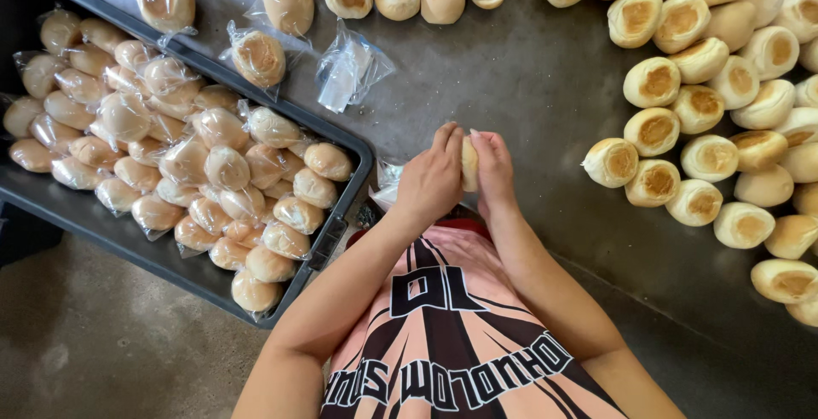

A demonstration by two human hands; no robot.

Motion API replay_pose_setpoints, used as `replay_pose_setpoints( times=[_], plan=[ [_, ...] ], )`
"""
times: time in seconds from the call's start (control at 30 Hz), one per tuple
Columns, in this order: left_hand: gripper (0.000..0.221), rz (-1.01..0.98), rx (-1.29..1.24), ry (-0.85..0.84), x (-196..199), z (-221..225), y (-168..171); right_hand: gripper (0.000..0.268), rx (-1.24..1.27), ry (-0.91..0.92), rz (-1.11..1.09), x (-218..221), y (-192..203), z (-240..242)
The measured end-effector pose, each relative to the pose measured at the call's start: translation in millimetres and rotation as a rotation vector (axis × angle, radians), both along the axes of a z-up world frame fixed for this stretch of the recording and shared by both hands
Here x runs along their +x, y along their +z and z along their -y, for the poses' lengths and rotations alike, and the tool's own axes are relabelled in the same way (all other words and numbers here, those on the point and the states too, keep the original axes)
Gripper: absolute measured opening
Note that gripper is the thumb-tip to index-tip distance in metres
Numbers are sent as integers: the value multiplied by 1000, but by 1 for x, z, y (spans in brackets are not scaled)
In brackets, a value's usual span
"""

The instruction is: The person picks up bread rolls from a table, places them individually into plastic bags by hand, and puts the bagged rolls into a black crate.

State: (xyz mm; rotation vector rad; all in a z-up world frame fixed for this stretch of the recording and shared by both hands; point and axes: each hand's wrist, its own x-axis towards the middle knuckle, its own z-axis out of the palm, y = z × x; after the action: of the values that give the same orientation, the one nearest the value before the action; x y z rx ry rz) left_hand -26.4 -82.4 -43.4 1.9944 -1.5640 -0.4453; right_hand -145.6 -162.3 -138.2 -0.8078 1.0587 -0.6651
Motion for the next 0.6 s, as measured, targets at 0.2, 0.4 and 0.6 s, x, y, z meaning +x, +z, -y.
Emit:
replay_pose_setpoints(
  times=[0.2,0.4,0.6],
  plan=[
    [68,243,98,-159,-13,-9,1,26,80,-12,124,15,-27,-1],
    [64,-107,-100,-126,12,-11,-11,27,-1278,266,-649,-26,48,-25],
    [63,64,298,-52,36,-20,1,26,-1101,624,-581,-46,72,-21]
  ],
)
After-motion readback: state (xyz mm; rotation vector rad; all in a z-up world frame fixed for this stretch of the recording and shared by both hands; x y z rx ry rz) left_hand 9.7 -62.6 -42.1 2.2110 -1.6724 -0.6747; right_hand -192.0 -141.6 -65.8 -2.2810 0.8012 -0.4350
